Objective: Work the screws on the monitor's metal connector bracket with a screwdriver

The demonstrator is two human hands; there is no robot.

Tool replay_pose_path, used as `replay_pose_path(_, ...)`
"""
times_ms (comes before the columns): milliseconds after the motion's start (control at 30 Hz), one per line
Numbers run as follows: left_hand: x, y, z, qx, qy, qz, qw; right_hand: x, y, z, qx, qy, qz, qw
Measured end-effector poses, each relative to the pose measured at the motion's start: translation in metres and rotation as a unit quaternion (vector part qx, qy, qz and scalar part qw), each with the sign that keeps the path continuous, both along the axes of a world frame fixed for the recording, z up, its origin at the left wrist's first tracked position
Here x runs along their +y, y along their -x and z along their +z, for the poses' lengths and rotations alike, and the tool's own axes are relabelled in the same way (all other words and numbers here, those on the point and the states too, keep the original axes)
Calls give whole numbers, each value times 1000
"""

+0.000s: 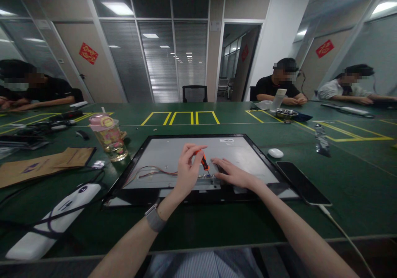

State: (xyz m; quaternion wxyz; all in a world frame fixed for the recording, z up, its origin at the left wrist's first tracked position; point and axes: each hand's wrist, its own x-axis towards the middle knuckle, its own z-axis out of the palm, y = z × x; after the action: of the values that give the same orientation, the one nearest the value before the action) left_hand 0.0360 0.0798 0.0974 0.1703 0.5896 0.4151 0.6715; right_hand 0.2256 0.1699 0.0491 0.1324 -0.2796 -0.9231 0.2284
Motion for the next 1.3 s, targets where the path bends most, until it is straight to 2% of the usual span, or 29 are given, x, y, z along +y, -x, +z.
replay_pose_path(167,0,1,0,-27,16,-52,998,2,-1,-2,4,-7,7,1000)
replay_pose_path(433,1,0,-1,3,-8,2,1000,3,-1,-3,-4,-3,8,1000)
replay_pose_path(633,0,1,2,-21,11,-55,998,2,0,-2,-3,1,0,1000)
replay_pose_path(833,3,1,-4,13,-21,-7,1000,2,-1,-1,0,5,9,1000)
replay_pose_path(967,2,-1,-3,11,-14,-11,1000,0,0,1,0,2,4,1000)
replay_pose_path(1167,1,0,0,-16,15,-73,997,-2,1,5,-2,4,5,1000)
replay_pose_path(1300,3,0,-2,6,-8,-40,999,-1,1,3,-4,7,10,1000)
